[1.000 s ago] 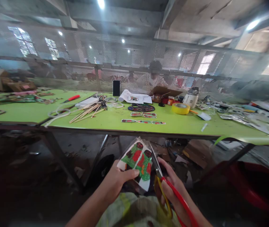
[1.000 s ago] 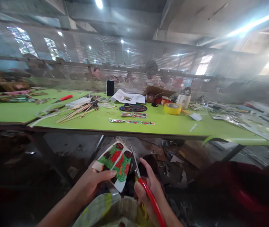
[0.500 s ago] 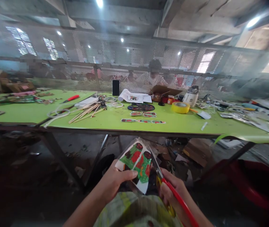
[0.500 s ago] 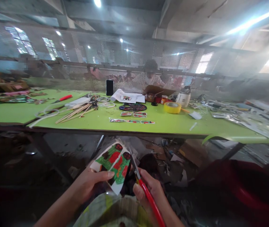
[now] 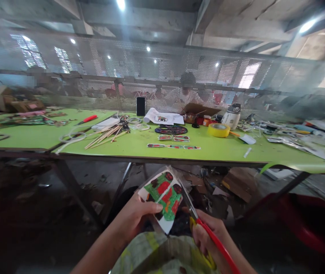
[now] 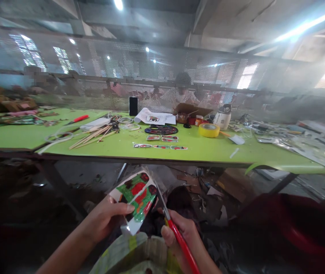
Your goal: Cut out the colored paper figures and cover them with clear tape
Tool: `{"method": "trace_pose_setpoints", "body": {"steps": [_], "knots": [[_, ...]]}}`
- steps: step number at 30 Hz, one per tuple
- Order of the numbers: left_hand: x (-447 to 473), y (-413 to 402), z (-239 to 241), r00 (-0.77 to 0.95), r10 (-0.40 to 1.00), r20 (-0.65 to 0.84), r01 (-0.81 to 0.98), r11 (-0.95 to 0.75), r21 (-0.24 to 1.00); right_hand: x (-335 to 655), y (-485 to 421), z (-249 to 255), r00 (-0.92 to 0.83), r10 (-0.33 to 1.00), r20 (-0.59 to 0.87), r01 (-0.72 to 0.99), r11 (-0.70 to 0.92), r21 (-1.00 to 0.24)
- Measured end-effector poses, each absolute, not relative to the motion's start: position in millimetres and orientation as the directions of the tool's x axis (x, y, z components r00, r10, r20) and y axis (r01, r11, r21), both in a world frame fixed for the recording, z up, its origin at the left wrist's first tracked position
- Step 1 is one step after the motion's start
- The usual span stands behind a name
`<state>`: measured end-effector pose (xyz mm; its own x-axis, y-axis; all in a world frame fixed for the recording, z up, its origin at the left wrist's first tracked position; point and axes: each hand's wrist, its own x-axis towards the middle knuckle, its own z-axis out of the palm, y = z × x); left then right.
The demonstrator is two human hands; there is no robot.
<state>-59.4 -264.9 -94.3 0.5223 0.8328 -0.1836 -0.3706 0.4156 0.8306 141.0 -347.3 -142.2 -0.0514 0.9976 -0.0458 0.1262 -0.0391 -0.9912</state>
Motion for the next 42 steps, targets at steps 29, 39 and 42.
{"method": "trace_pose_setpoints", "body": {"steps": [29, 39, 42], "knots": [[-80.1, -256.0, -97.5, 0.614, 0.758, -0.219, -0.197, 0.416, 0.888, 139.0, -344.5, -132.5, -0.171, 0.985, -0.014, 0.179, 0.017, -0.984], [-79.8, -246.8, -93.2, 0.629, 0.750, -0.204, -0.152, 0.376, 0.914, 138.9, -345.2, -137.6, -0.115, 0.993, -0.001, 0.199, 0.022, -0.980], [-80.9, -242.7, -93.2, 0.640, 0.737, -0.219, -0.122, 0.378, 0.918, 141.7, -345.7, -142.6, -0.099, 0.995, -0.005, 0.213, 0.016, -0.977]]}}
